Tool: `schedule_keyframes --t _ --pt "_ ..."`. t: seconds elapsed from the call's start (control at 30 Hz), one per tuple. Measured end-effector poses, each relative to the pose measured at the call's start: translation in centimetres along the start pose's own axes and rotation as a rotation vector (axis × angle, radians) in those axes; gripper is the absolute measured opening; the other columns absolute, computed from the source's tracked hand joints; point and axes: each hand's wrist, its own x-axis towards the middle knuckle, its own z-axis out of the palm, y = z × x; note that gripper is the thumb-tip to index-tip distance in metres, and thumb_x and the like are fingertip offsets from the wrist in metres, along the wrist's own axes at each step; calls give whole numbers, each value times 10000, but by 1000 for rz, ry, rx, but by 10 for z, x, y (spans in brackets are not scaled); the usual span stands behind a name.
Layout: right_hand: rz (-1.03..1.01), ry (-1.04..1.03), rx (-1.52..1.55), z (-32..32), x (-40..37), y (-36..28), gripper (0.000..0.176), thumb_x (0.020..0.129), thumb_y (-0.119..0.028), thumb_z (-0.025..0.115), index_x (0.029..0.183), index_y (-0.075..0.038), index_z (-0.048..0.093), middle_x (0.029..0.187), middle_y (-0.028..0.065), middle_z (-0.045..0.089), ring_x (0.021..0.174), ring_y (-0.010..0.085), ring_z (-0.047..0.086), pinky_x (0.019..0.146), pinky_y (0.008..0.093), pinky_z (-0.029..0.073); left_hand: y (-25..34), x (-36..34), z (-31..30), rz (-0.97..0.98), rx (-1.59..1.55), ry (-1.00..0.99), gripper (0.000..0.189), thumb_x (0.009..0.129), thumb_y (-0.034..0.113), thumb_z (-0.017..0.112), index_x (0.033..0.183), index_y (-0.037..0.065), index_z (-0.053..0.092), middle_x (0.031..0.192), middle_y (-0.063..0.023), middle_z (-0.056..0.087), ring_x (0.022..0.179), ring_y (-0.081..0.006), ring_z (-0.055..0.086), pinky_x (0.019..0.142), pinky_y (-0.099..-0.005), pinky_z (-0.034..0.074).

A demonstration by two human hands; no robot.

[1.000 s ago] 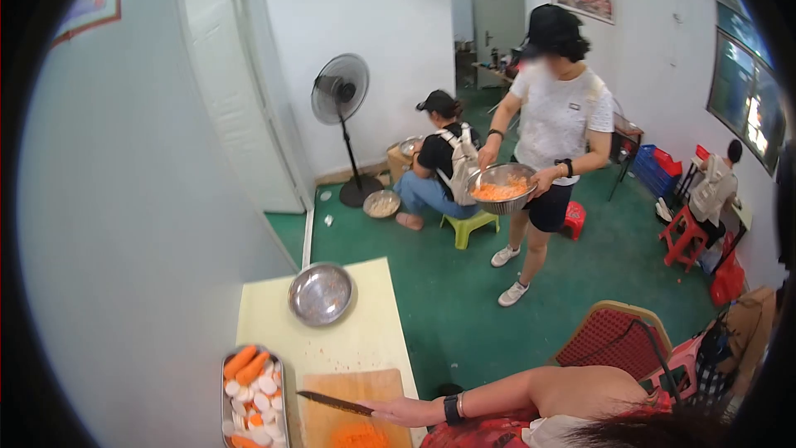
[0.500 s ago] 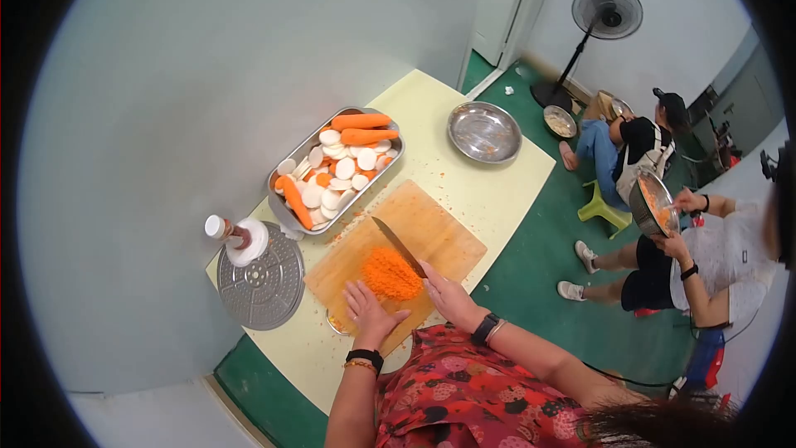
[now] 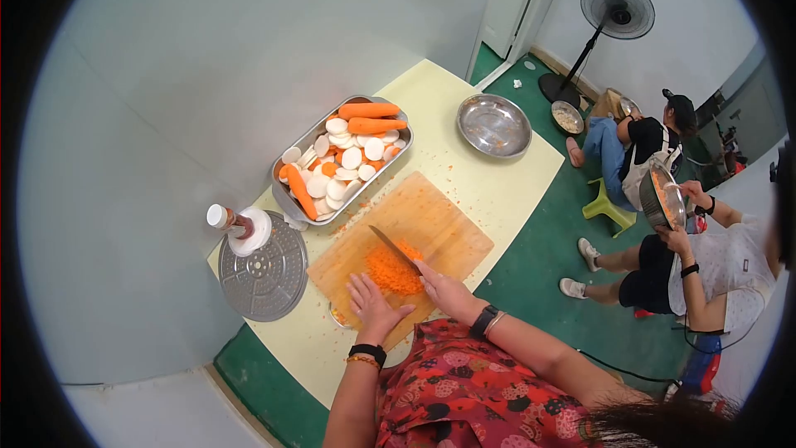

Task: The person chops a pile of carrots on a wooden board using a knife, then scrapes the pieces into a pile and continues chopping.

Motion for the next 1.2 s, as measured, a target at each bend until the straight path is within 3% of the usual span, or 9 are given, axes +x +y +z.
schedule_keyframes --t 0.1,0.2,0.4,0.5,0.6,0.7,0.8,1.1,1.2 --pt "-93 70 -76 5 -1 1 512 985 -197 446 1468 -122 293 1018 286 635 904 425 634 745 455 526 2 -1 1 7 -9 7 1440 576 588 834 1487 -36 -90 1552 -271 -167 1438 -411 -182 1133 -562 -29" --pt "12 -77 -150 -2 0 -8 515 981 -190 452 1467 -124 296 962 282 641 866 414 641 728 460 525 3 0 -3 -2 0 8 1437 574 582 838 1487 -38 -83 1552 -274 -161 1438 -417 -175 1132 -565 -27" --pt "-187 119 -62 9 -2 -2 520 975 -184 459 1466 -124 299 885 259 640 802 404 637 696 477 517 4 -1 0 -6 -6 5 1431 572 575 843 1487 -41 -68 1552 -279 -145 1439 -427 -159 1132 -574 -16" --pt "-53 -13 -128 7 2 -1 528 969 -176 467 1466 -122 297 903 258 644 823 403 638 707 476 517 6 0 -3 -9 15 7 1427 576 574 841 1486 -44 -68 1552 -281 -144 1438 -430 -157 1133 -574 -14" --pt "-138 79 -129 12 2 2 561 946 -173 489 1468 -122 290 823 243 642 738 399 643 635 488 523 5 -1 -3 -21 23 -2 1425 579 572 841 1485 -45 -69 1551 -280 -147 1438 -431 -158 1136 -567 -13" --pt "-154 63 -77 8 -1 -2 532 964 -169 474 1465 -124 300 899 250 645 829 400 638 707 475 516 5 -1 -2 -3 1 3 1427 578 568 843 1485 -45 -72 1552 -276 -151 1437 -429 -160 1137 -564 -15" --pt "-71 -28 -139 6 2 0 531 963 -168 476 1463 -126 303 888 244 645 812 398 640 696 473 518 7 -1 -5 -14 18 -1 1429 577 568 844 1485 -43 -75 1553 -271 -153 1438 -427 -159 1137 -564 -16" --pt "-127 -4 -196 13 5 6 578 939 -174 501 1470 -126 277 812 234 640 721 389 642 610 481 520 10 -2 -9 -35 19 -10 1425 581 561 845 1489 -35 -79 1557 -263 -154 1442 -418 -157 1141 -555 -11" --pt "-242 54 -107 11 0 4 566 943 -189 492 1466 -129 283 790 228 641 710 387 646 602 481 518 8 -2 -5 -20 8 -3 1423 583 558 846 1489 -35 -76 1557 -263 -153 1442 -417 -159 1143 -551 -8"
